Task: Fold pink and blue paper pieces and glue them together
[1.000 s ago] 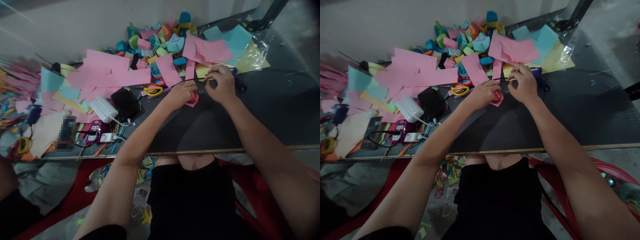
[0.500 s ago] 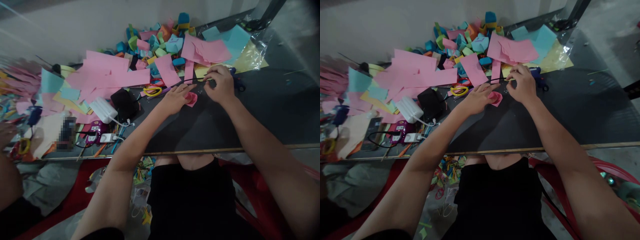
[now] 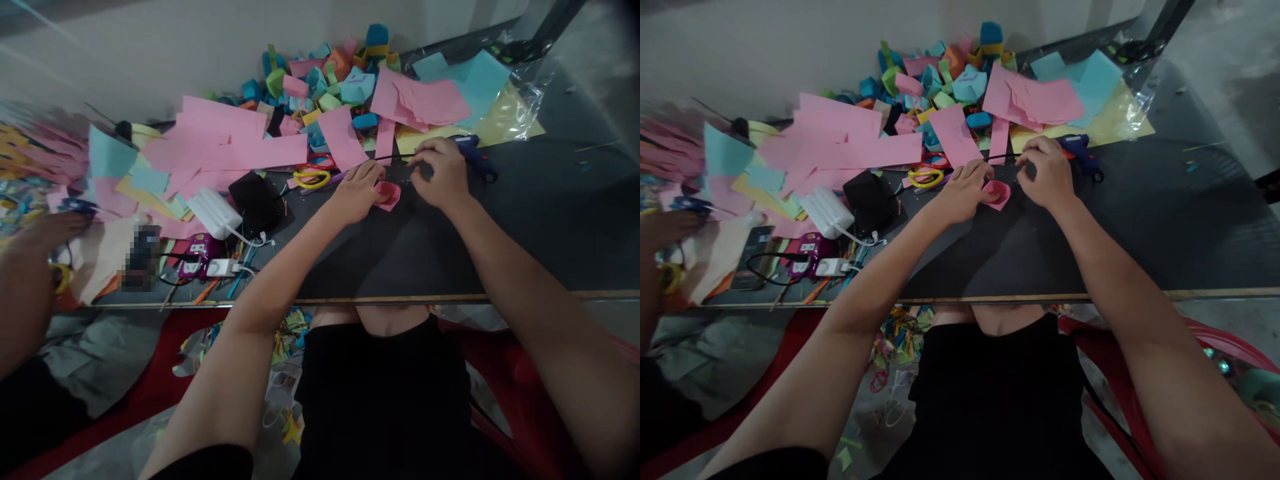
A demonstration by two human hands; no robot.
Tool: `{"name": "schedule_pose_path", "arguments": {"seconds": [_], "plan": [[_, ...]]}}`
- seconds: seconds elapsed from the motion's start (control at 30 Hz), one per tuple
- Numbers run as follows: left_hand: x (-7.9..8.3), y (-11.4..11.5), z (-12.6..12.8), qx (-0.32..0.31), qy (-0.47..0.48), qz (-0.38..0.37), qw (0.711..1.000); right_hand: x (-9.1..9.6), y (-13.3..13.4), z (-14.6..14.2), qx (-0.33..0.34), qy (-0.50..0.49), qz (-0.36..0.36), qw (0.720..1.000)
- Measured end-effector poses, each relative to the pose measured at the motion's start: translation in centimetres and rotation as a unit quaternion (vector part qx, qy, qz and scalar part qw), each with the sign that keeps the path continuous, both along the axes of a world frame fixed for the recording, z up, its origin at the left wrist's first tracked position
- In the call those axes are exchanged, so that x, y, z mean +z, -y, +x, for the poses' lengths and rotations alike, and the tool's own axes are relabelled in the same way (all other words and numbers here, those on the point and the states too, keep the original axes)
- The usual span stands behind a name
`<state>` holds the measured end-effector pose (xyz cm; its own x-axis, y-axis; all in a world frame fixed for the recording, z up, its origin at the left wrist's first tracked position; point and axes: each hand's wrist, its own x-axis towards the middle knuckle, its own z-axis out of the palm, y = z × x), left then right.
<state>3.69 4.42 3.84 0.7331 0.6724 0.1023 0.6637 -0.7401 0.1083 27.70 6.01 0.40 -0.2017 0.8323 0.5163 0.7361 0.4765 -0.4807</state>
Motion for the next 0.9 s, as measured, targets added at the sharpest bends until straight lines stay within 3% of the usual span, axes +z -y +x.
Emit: {"name": "schedule_pose_path", "arguments": {"seconds": [0.33, 0.53, 0.73, 0.9], "plan": [[-1.2, 0.4, 0.0, 0.04, 0.032, 0.001, 0.999, -0.4, 0.1, -0.5, 0.03, -0.005, -0.02, 0.999], [-1.0, 0.7, 0.1, 0.025, 0.005, 0.003, 1.0, 0.8, 1.2, -1.5, 0.141, 0.004, -0.047, 0.989], [-0.8, 0.5, 0.4, 0.043, 0.004, 0.007, 0.999, -0.7, 0.3, -2.1, 0.196, 0.038, -0.1, 0.975], [-0.9, 0.4, 0.5, 0.039, 0.03, 0.013, 0.999, -1.5, -0.2, -2.1, 0.187, 0.051, -0.106, 0.975]]}}
